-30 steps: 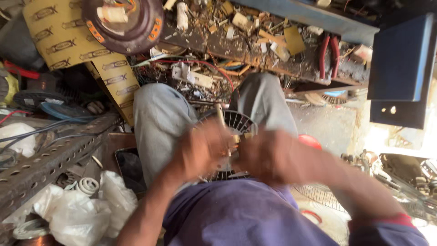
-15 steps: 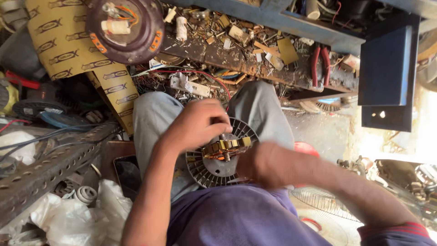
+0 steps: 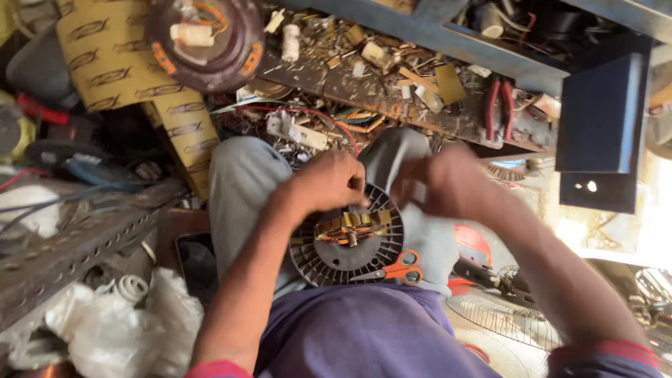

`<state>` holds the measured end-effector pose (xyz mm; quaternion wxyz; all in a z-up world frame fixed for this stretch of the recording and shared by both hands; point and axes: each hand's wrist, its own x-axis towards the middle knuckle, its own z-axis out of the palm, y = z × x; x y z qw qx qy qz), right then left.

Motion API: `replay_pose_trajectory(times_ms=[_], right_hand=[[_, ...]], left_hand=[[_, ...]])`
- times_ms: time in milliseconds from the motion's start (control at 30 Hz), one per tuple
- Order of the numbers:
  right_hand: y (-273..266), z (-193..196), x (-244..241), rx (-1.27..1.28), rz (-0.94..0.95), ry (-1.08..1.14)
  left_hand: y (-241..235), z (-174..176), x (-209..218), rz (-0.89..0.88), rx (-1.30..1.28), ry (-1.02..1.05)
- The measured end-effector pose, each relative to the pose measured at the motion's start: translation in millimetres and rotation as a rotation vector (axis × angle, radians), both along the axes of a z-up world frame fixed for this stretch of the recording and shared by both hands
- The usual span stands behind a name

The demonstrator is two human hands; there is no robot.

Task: The person is winding thin copper wire around the coils of a fan motor by hand while holding the motor assembly on their lap.

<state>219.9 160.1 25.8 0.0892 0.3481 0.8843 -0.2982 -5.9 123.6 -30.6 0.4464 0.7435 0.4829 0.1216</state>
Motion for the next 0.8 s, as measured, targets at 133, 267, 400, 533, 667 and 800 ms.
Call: replay_pose_trajectory(times_ms=[133,267,400,533,667,800], right_hand=[[-54,32,-6,-0.321,0.481,0.484],[-20,50,-18,-0.138,0.478,0.805],[-8,73,-18,-0.315,0.319,0.663],[1,79,-7,-0.221,0.248,0.715],[8,43,-13,0.093,0.08,0.675],[38,-39,-40,0.094,-0.033,0.539]], left_hand=[[-44,11,-21,0.199,0.178,-0.493],[-116,36,4,0.184,0.529,-0.333],[-125,41,-2,0.318,0.504,-0.339],[-130,31,11,0.362,0.539,-0.37],[-134,29,21,0.47,0.518,-0.458],[-130,37,21,0.5,0.733,-0.124]])
